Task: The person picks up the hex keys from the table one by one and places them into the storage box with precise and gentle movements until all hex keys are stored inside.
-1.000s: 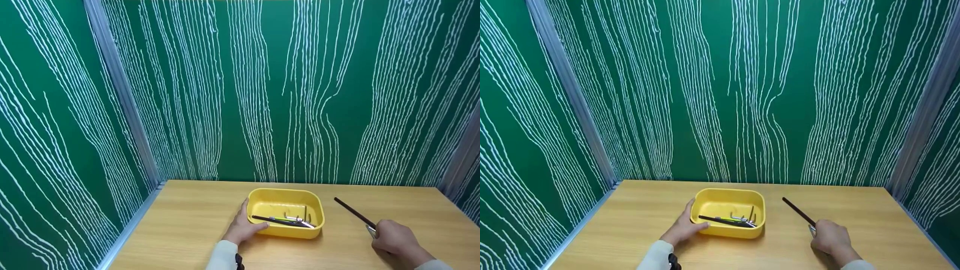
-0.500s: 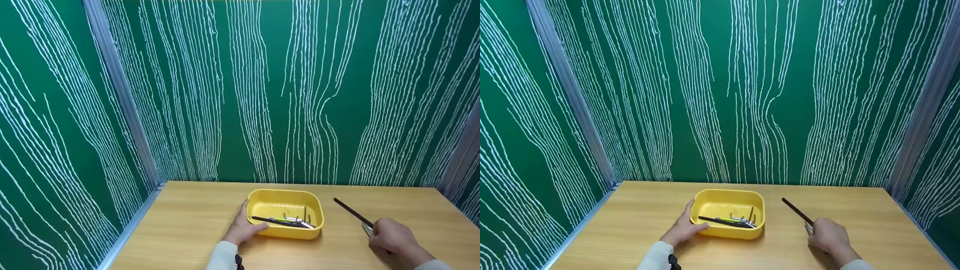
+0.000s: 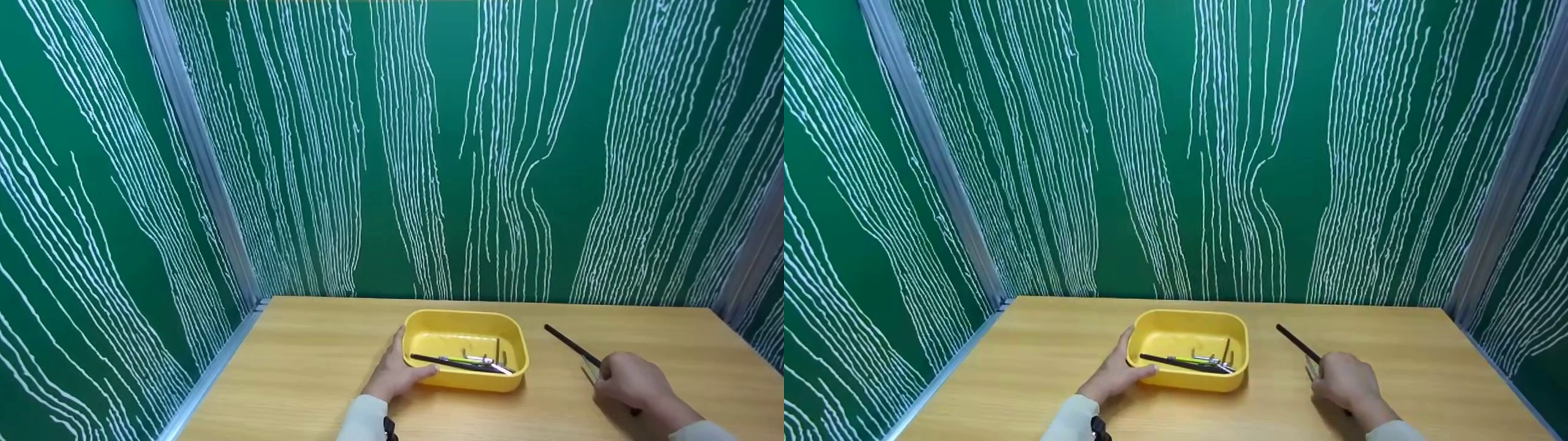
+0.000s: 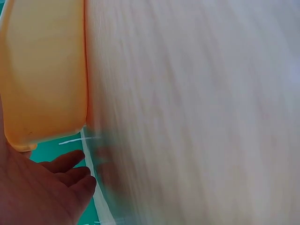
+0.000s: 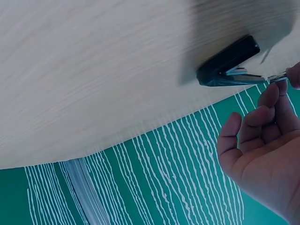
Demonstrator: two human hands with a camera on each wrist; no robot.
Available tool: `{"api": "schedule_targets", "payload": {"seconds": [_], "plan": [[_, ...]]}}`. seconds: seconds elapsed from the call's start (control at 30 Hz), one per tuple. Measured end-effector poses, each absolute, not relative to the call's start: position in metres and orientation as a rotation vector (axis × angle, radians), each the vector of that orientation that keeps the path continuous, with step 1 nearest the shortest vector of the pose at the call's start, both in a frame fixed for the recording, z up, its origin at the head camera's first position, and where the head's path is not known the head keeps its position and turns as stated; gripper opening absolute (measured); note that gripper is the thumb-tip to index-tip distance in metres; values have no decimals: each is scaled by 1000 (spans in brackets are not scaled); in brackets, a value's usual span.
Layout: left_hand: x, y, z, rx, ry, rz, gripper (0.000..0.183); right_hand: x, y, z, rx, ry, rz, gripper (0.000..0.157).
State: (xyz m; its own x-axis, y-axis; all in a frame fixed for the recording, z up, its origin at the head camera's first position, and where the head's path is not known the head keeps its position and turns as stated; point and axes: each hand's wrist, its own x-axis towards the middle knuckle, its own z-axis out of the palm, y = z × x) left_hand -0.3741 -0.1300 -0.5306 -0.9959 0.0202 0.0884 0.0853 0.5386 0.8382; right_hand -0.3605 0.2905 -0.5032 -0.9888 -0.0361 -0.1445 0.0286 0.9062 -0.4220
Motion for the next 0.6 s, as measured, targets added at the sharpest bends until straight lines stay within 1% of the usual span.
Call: {"api": "schedule_targets", "payload": {"seconds": [0.43,0.6], "plan": [[-374,-130,-530,-10,-2736,-1448,115,-367,276,-499,-174,3104,-543,9],[-373,-130,-530,-18,-2733,-1444,113,-368,274,-498,-211,3134,-529,9]]}}
